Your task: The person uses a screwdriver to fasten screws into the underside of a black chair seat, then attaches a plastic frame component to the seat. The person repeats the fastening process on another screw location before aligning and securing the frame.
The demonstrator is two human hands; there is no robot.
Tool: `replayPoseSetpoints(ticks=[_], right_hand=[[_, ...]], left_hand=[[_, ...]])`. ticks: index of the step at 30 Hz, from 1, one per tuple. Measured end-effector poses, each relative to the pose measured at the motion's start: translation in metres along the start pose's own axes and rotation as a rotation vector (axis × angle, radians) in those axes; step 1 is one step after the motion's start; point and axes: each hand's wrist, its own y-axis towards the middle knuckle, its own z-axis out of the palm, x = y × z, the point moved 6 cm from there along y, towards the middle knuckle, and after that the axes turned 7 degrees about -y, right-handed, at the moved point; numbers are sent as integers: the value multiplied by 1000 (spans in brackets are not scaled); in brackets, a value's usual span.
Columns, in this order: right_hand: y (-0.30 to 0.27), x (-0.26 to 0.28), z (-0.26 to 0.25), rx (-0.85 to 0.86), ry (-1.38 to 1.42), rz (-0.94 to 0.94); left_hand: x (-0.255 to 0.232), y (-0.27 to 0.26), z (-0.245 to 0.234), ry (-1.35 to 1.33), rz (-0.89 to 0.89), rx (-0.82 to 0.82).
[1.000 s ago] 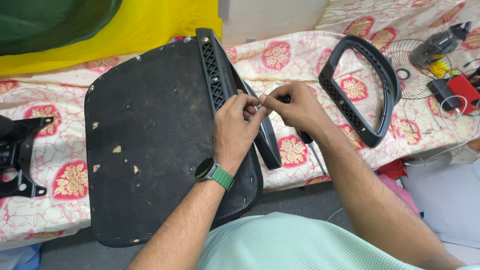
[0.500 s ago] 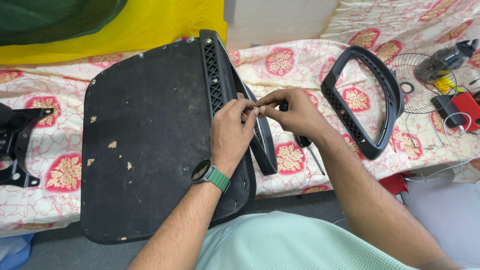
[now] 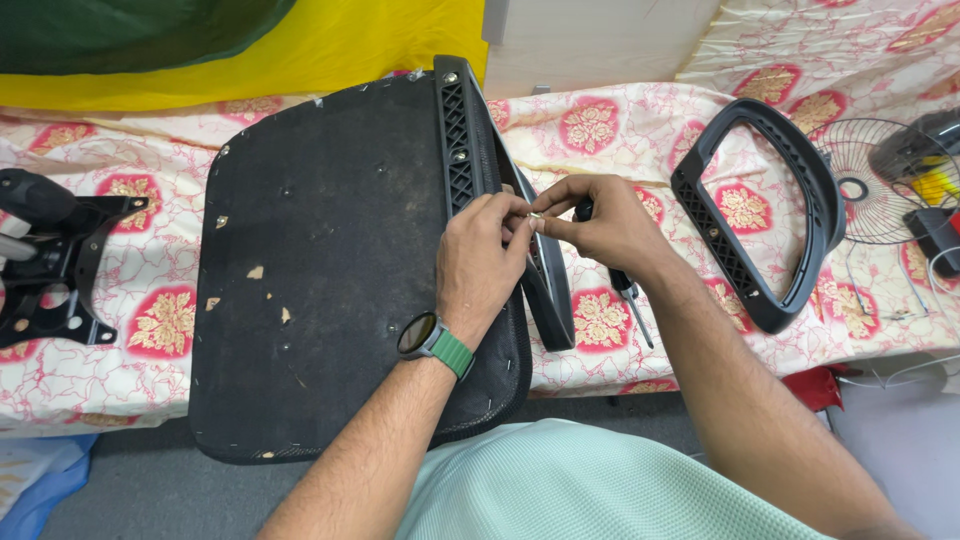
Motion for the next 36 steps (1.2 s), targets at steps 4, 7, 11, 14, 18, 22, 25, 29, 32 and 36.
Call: replayPoseSetpoints(ticks=[4,7,11,14,18,22,25,29,32,36], right_hand=[[2,-4,6,27,2,69],[2,-2,7,23,25,34],[0,-6,5,13,13,37],[-2,-14,3,6,29,57],[-6,-34,-2,-20,25,133],[-11,-62,-10,-46,31,223],[-12,-66,-17,-129,-4,17],[-25,-106,-24,-126,26,271],[-37,-135,-29,-163,56,370],[-53,-177,-28,-213,120,481]], left_hand=[[0,-2,-6,22,-3,6],[-1,-1,-8,58,1,3],[-4,1,-5,90,13,8],[-6,4,-1,83,19,19],[-11,8,7,73,23,31],[-17,12,19,121,107,69],[-20,16,37,109,159,126],[-27,16,57,100,337,162],[-23,17,72,97,313,241],[-13,20,94,114,99,413]])
